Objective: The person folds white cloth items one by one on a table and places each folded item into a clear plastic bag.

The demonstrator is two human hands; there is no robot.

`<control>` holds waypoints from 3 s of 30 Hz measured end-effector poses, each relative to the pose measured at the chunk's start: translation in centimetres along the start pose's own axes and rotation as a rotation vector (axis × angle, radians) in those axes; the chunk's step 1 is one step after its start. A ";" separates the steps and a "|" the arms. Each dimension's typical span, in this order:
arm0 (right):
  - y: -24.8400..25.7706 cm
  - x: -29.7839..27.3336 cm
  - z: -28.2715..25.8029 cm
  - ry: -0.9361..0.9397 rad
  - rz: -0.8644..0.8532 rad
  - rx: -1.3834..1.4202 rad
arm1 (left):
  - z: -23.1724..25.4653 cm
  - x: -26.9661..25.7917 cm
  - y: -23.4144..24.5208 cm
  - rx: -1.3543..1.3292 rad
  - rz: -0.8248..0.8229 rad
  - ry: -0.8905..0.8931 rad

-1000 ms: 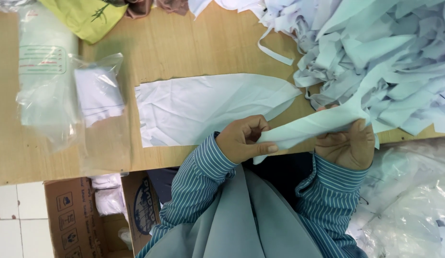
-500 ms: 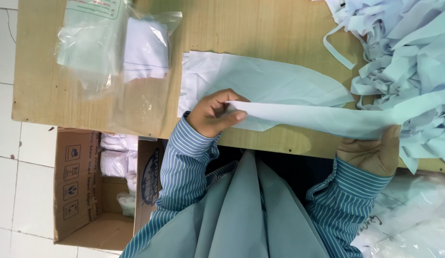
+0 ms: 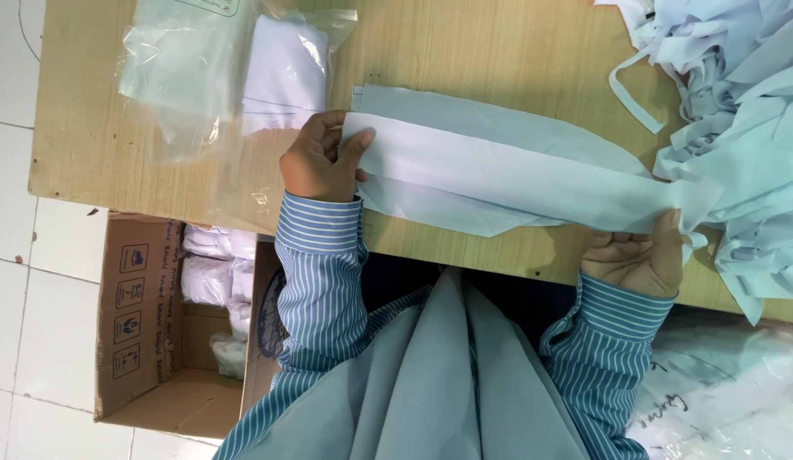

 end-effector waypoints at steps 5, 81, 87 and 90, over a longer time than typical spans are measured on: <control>-0.7 0.1 -1.1 0.045 -0.050 0.112 | -1.2 0.6 -0.4 0.201 0.000 -0.146; -4.6 -0.8 -3.3 1.085 -0.260 -1.671 | 10.8 -14.1 -21.7 0.777 -0.378 -0.848; -3.5 0.2 -3.6 1.104 -0.346 -1.668 | 12.4 -12.5 -16.8 0.454 -0.227 -0.802; -3.9 -0.1 -3.5 1.087 -0.319 -1.644 | 11.5 -11.1 -15.5 0.655 -0.124 -0.777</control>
Point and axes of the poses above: each hand's wrist, its own x-axis towards the middle knuckle, its own y-axis out of the back of the hand, z = x × y, the point moved 5 cm from there along x, towards the middle knuckle, and after that the axes turned 13 degrees about -y, right-handed, at the moved point
